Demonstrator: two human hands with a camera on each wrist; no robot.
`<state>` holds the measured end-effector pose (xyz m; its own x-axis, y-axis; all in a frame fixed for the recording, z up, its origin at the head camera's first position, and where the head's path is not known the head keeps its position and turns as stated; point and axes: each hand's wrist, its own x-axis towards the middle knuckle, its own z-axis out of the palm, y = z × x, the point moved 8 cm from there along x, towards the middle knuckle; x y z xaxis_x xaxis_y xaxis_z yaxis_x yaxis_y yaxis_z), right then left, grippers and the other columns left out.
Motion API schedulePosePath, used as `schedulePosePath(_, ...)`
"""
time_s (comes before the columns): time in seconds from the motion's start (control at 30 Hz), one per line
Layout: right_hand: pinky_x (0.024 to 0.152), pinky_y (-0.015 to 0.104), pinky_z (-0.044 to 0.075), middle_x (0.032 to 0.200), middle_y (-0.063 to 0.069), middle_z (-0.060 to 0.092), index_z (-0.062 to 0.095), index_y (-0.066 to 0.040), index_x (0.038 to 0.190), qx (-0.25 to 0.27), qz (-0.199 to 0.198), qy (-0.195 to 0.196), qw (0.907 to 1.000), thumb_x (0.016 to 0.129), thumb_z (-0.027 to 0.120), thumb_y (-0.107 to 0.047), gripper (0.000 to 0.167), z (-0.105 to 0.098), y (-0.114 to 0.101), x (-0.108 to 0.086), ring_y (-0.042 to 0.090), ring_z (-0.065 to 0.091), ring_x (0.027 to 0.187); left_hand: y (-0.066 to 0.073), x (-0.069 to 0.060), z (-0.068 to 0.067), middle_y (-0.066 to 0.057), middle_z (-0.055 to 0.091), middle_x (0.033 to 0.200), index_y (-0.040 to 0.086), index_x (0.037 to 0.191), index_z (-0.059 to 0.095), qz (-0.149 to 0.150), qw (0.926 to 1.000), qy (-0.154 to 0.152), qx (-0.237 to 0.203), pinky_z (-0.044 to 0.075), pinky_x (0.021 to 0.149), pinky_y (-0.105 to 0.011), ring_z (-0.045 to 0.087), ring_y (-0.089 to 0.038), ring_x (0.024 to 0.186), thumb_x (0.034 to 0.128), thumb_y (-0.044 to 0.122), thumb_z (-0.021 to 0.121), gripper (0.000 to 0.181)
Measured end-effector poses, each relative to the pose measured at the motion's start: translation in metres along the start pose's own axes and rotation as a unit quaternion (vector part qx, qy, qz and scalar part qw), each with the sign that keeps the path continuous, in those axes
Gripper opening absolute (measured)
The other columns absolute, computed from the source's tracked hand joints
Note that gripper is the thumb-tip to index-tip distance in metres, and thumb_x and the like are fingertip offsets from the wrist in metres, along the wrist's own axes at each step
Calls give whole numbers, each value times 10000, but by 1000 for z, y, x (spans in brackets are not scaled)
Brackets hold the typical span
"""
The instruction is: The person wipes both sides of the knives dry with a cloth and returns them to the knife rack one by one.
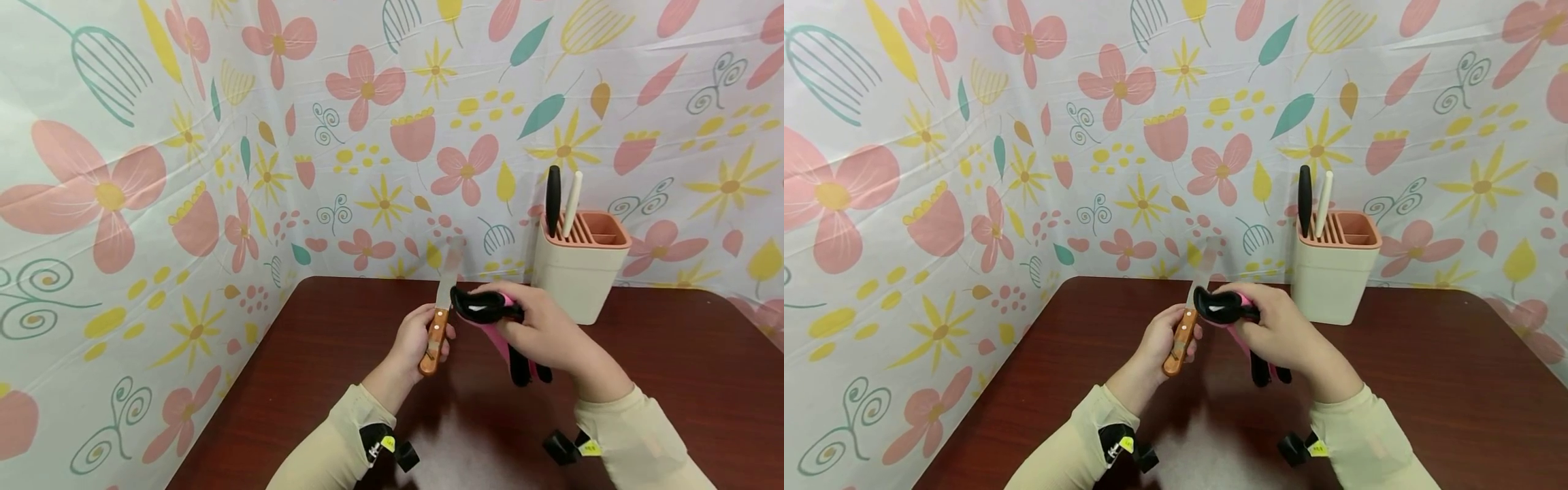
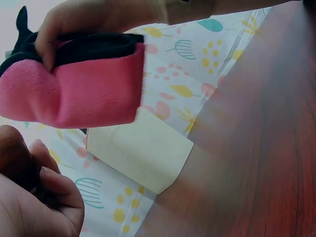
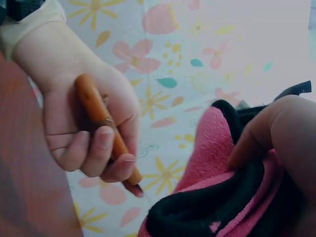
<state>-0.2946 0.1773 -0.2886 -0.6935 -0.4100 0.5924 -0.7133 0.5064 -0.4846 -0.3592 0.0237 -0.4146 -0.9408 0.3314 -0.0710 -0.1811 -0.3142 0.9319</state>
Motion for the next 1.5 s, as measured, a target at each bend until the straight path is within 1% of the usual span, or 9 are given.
schedulePosePath(0.13, 842, 139, 472, 1108, -8, 768, 742, -197, 1194, -498, -150, 524, 9973, 834, 637, 72, 462, -13, -2, 21, 56, 661, 952, 2, -2, 2, 6, 598, 678, 17, 1308, 534, -8, 10000, -10, -15, 430, 426, -226, 517, -81, 423, 1092, 223, 328, 363)
schedulePosePath(0.3, 741, 301, 473, 955, 36, 764, 745, -195, 1194, -1035, 181, 615, 9926, 878, 632, -16, 380, -26, 12, 62, 169, 634, 771, 5, -4, 4, 15, 619, 688, -6, 1349, 519, 43, 9999, -102, -8, 431, 442, -227, 523, -80, 437, 1097, 236, 329, 398)
schedulePosePath(0.43, 723, 392, 447, 1017, 85, 739, 690, -220, 1293, -1484, 746, 8, 9861, 903, 570, -54, 441, -24, 36, 97, 248, 595, 762, 5, -6, 6, 6, 646, 723, 29, 1306, 531, 96, 9997, -207, 82, 463, 474, -241, 547, -94, 466, 1109, 247, 327, 357)
schedulePosePath(0.6, 820, 452, 470, 1361, 161, 662, 562, -145, 1467, -2033, 1064, -921, 9689, 860, 528, -11, 622, -4, 69, 122, 314, 629, 1004, 3, -5, 8, -7, 659, 809, 65, 1290, 555, 110, 9995, -272, 104, 513, 519, -258, 586, -119, 519, 1124, 263, 354, 327)
schedulePosePath(0.73, 835, 463, 477, 1402, 180, 638, 544, -112, 1484, -2187, 1211, -1103, 9619, 836, 530, 4, 658, 10, 93, 128, 323, 628, 1050, 1, -5, 11, -23, 666, 851, 78, 1312, 563, 67, 9992, -380, 52, 542, 560, -262, 610, -137, 546, 1128, 274, 375, 329)
schedulePosePath(0.83, 836, 481, 488, 1363, 158, 669, 588, -130, 1445, -2266, 1209, -894, 9623, 814, 550, 15, 649, 15, 106, 130, 328, 633, 1039, 1, -5, 15, -28, 673, 862, 63, 1337, 550, 108, 9986, -518, 73, 554, 579, -259, 624, -138, 552, 1128, 274, 382, 341)
schedulePosePath(1.0, 1006, 607, 485, 1340, 123, 680, 640, -131, 1385, -2606, 1028, -388, 9592, 794, 563, 20, 615, 18, 120, 133, 430, 602, 1222, 2, -5, 18, -26, 663, 876, 65, 1338, 543, 201, 9974, -680, 147, 563, 580, -259, 635, -130, 562, 1128, 280, 388, 338)
schedulePosePath(1.17, 1001, 664, 467, 1412, 112, 637, 600, -177, 1440, -2548, 1200, -430, 9586, 812, 537, -15, 651, 23, 129, 131, 466, 555, 1294, 2, -6, 20, -31, 638, 863, 86, 1286, 547, 274, 9966, -765, 170, 565, 563, -275, 625, -143, 565, 1126, 281, 393, 295)
schedulePosePath(1.5, 901, 507, 473, 1497, 134, 577, 547, -189, 1496, -1982, 1366, -843, 9669, 817, 486, -12, 704, 31, 129, 125, 363, 607, 1215, 4, -4, 18, -27, 611, 823, 90, 1212, 525, 398, 9968, -680, 168, 545, 550, -259, 576, -140, 540, 1128, 272, 388, 243)
